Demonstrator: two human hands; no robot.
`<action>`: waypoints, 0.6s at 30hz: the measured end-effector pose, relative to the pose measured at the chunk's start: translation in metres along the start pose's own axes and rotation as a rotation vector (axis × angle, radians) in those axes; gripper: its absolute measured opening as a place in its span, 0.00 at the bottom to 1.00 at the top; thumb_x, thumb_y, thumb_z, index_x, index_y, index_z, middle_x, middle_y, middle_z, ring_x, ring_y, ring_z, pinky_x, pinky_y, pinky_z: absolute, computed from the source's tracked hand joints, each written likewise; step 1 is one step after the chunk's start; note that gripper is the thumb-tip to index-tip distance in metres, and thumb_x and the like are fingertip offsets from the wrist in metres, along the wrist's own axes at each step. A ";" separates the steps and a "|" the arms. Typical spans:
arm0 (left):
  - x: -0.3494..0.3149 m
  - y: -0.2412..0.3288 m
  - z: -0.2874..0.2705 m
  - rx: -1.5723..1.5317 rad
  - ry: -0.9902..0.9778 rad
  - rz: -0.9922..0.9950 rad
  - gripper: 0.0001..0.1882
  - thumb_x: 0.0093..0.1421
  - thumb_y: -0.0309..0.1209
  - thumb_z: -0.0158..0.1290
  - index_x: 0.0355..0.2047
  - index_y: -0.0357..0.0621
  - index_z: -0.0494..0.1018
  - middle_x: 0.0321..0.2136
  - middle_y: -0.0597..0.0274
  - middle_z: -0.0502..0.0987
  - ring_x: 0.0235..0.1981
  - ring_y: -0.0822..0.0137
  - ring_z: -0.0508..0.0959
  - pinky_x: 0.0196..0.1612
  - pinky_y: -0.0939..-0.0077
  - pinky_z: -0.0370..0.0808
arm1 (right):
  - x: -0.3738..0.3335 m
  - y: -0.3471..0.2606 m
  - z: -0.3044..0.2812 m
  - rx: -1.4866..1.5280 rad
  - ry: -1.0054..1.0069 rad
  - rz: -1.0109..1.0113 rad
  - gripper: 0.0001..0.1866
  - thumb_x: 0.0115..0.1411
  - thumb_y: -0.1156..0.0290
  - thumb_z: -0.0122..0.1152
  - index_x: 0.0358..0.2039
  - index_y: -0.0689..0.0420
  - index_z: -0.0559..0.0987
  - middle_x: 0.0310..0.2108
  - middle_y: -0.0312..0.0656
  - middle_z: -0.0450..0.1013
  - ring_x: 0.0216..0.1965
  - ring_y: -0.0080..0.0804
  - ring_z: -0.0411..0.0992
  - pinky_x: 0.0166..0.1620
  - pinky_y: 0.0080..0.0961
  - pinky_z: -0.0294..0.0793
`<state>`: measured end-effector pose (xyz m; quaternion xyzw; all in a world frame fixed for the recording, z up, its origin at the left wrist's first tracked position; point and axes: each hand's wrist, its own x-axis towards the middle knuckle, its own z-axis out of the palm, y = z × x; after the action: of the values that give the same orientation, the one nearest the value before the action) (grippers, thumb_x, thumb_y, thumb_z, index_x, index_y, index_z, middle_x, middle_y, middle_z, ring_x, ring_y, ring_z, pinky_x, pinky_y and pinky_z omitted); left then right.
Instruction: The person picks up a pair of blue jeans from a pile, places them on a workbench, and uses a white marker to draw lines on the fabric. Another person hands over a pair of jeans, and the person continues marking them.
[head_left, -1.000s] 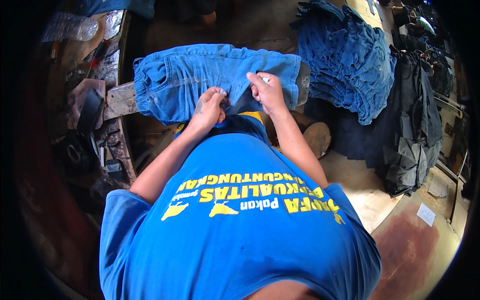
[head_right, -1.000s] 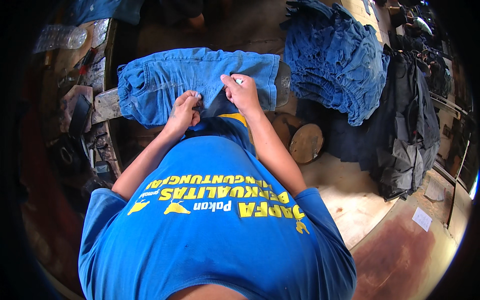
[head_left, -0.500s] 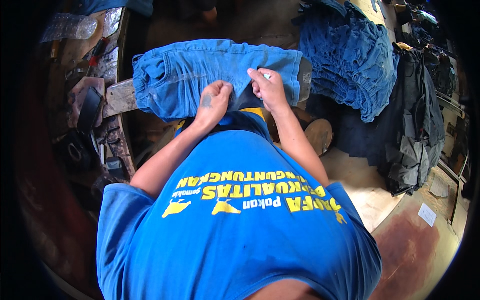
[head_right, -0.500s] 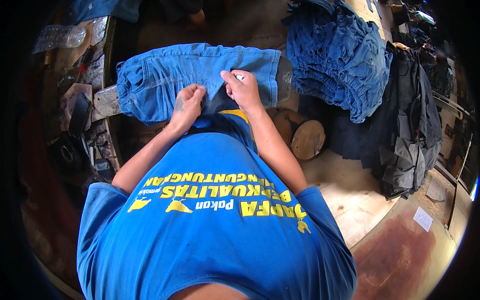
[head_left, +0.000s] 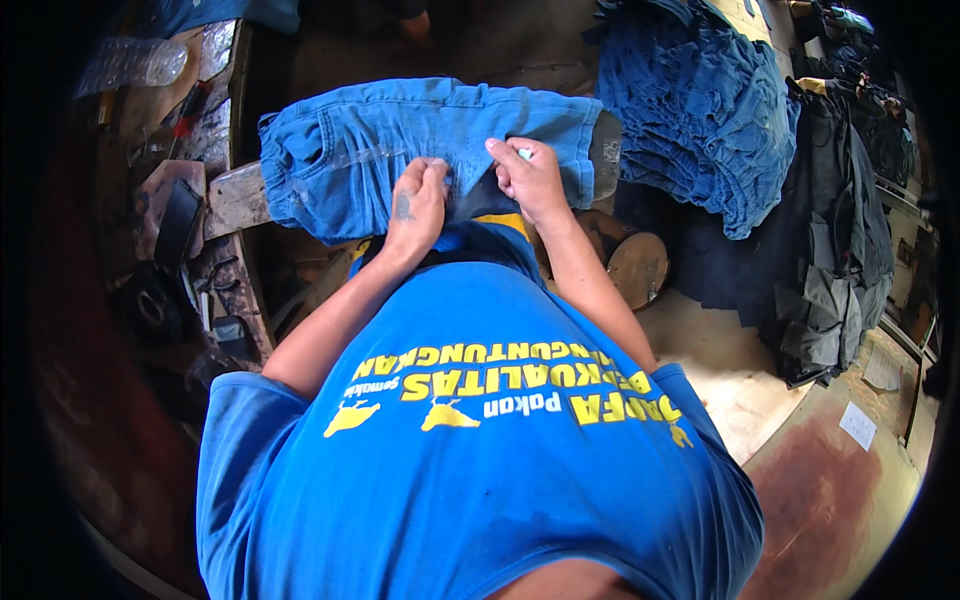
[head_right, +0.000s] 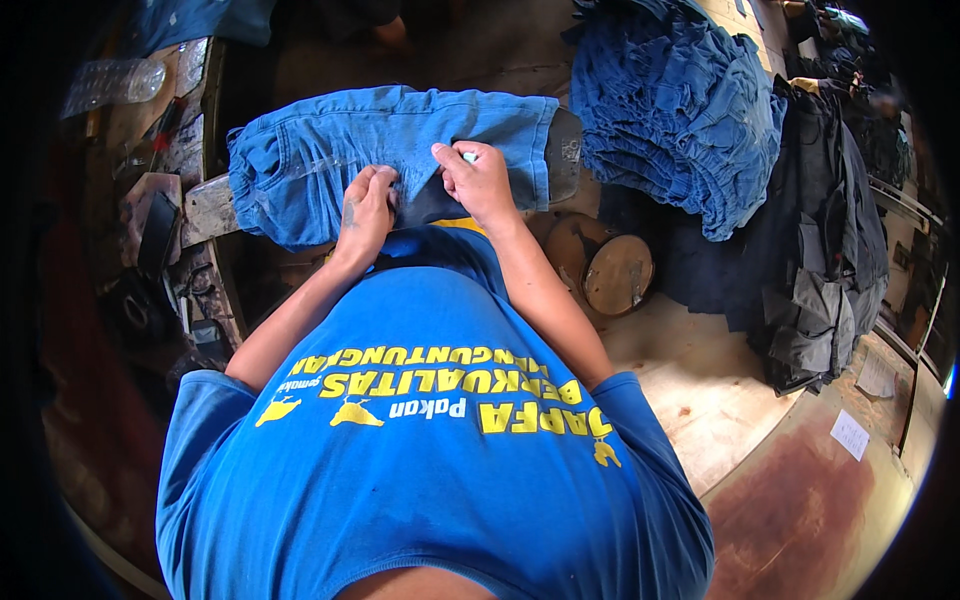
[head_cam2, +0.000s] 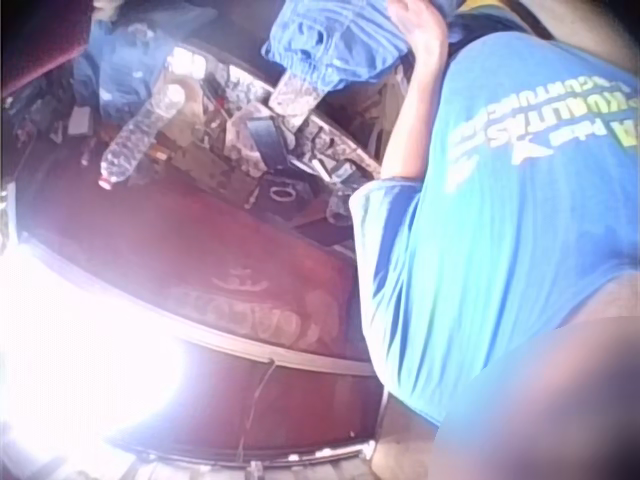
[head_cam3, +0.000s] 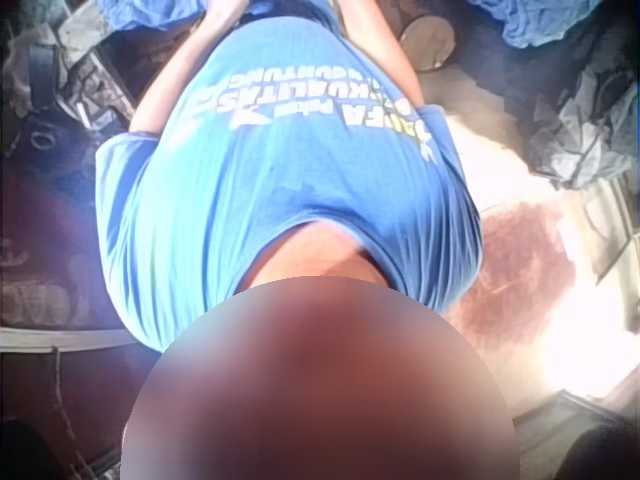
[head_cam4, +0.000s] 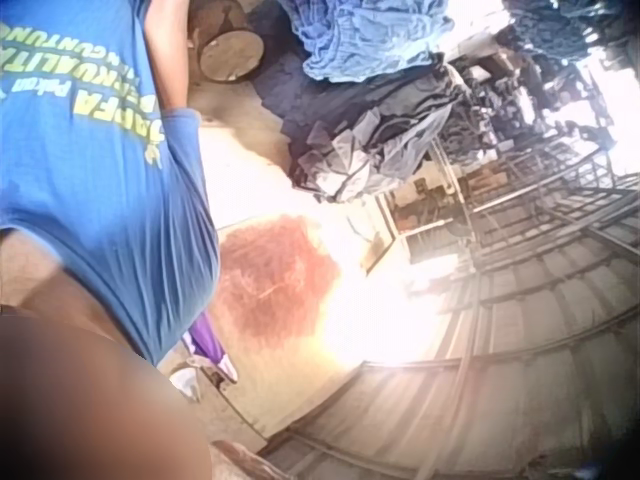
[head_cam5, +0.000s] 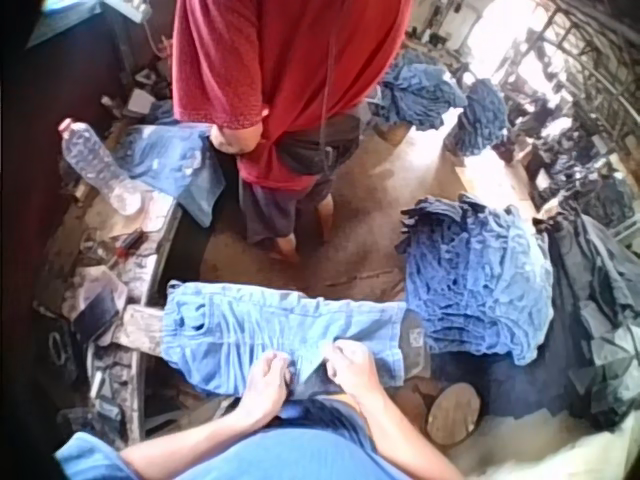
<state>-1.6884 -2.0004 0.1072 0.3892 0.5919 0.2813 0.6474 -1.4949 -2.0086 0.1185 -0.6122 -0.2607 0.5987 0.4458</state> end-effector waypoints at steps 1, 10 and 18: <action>0.000 0.001 0.000 0.028 -0.026 -0.009 0.16 0.75 0.37 0.53 0.40 0.33 0.79 0.23 0.69 0.72 0.25 0.77 0.69 0.28 0.71 0.65 | 0.000 0.000 0.000 0.004 -0.001 -0.001 0.21 0.71 0.62 0.71 0.21 0.54 0.77 0.18 0.31 0.70 0.16 0.15 0.62 0.20 0.17 0.58; -0.006 -0.001 0.000 -0.008 -0.009 0.060 0.15 0.77 0.39 0.51 0.41 0.38 0.77 0.22 0.75 0.68 0.22 0.80 0.65 0.26 0.75 0.62 | 0.000 0.005 -0.001 -0.043 0.002 -0.048 0.23 0.71 0.62 0.71 0.19 0.57 0.78 0.16 0.31 0.70 0.18 0.15 0.65 0.22 0.20 0.61; -0.015 0.020 -0.008 0.001 -0.190 -0.042 0.12 0.77 0.36 0.52 0.46 0.37 0.75 0.21 0.70 0.70 0.17 0.77 0.68 0.21 0.74 0.63 | -0.001 0.005 0.000 -0.040 0.027 -0.066 0.22 0.72 0.62 0.70 0.21 0.54 0.76 0.17 0.30 0.70 0.16 0.15 0.63 0.20 0.18 0.59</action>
<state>-1.6966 -2.0004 0.1320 0.4022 0.5359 0.2290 0.7061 -1.4966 -2.0115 0.1144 -0.6201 -0.2866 0.5700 0.4566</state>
